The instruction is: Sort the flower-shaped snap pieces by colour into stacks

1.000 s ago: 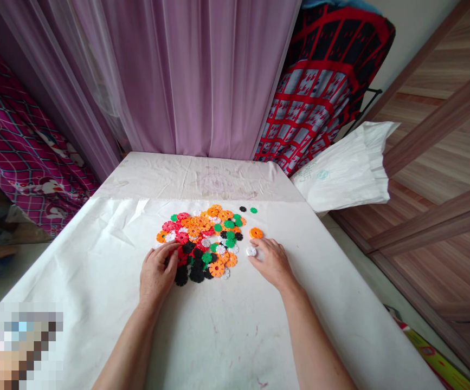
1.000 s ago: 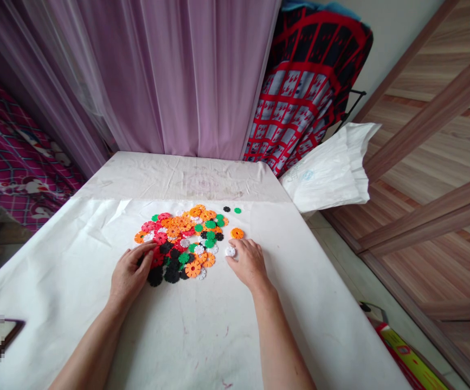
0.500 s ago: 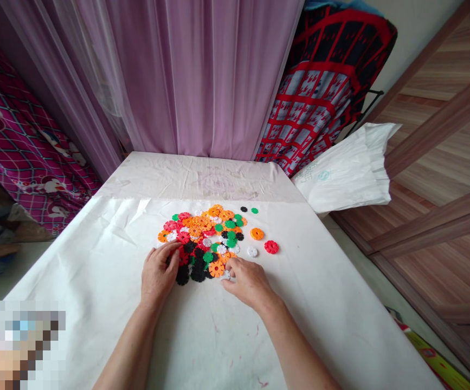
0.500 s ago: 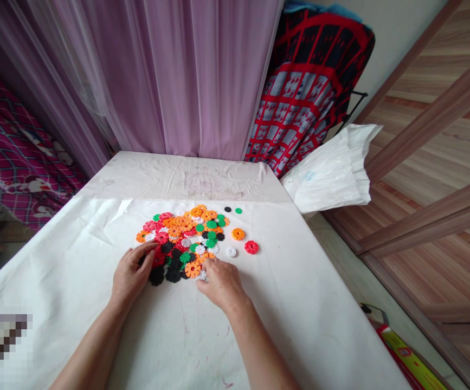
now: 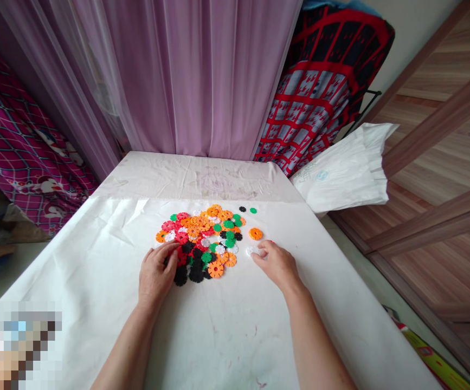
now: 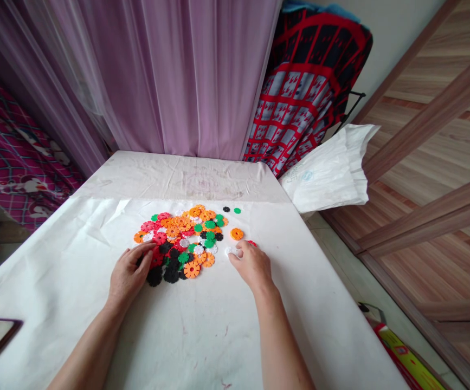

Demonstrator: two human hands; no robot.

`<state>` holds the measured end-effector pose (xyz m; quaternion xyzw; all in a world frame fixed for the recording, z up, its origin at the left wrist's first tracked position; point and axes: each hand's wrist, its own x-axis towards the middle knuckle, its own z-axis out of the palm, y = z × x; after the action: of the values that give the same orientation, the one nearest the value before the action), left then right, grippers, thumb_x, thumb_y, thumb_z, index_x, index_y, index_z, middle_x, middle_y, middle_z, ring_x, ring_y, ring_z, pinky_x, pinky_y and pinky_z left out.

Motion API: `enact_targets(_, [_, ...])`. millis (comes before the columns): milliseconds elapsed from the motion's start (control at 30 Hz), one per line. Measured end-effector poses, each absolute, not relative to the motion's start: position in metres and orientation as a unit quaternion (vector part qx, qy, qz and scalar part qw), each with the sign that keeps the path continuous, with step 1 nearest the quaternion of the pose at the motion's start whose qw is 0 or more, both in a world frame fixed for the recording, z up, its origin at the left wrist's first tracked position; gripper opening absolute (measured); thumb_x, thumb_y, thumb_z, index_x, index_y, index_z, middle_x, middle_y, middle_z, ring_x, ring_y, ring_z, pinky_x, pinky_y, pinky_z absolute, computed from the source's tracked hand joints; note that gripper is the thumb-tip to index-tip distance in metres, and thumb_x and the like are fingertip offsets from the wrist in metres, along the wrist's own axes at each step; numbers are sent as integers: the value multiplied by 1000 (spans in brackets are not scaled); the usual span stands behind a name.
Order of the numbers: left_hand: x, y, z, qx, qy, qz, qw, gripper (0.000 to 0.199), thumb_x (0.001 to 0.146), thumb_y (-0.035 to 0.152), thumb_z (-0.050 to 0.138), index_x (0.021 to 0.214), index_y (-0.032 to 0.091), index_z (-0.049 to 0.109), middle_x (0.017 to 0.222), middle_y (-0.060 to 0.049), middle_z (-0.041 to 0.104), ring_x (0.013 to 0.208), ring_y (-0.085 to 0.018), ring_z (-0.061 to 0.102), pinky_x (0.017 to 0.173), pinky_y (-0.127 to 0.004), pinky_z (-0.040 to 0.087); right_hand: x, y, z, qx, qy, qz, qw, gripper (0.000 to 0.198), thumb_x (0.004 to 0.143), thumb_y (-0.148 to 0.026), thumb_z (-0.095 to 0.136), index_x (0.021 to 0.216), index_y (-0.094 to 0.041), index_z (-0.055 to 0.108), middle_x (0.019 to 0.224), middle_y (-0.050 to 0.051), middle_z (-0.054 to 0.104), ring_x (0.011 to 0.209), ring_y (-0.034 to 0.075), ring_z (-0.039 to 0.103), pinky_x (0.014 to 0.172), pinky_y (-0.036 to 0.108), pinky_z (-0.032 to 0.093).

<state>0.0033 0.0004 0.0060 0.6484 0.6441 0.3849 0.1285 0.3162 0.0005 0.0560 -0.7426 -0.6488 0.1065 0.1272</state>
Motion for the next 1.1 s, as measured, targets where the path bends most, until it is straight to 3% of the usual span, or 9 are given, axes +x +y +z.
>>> enact_targets(567, [4, 1, 9, 648, 643, 387, 134, 32, 89, 43, 46, 100, 28, 72, 113, -3, 76, 105, -23, 69, 101, -42, 47, 310, 6, 50, -737, -659, 106, 105, 21, 82, -36, 65, 101, -26, 65, 83, -3, 73, 82, 17, 66, 63, 26, 38])
enact_targets(800, [4, 1, 8, 648, 641, 389, 136, 31, 89, 43, 46, 100, 28, 72, 114, -3, 75, 106, -23, 69, 101, -41, 47, 307, 1, 58, -721, -669, 113, 142, 11, 85, -30, 61, 92, -27, 68, 79, -3, 73, 75, 15, 66, 63, 25, 38])
enact_targets(967, [4, 1, 8, 645, 644, 388, 134, 32, 90, 44, 46, 101, 28, 72, 113, -3, 75, 106, -23, 68, 102, -42, 46, 265, -13, 57, -653, -725, 162, 148, 6, 84, -27, 61, 86, -26, 67, 86, -3, 73, 80, 14, 66, 69, 24, 41])
enact_targets(1100, [4, 1, 8, 649, 643, 385, 130, 31, 90, 42, 46, 101, 28, 71, 113, -2, 75, 105, -23, 69, 103, -42, 45, 235, -23, 54, -613, -762, 169, 122, 17, 82, -30, 65, 98, -26, 65, 98, 1, 70, 90, 18, 65, 73, 26, 43])
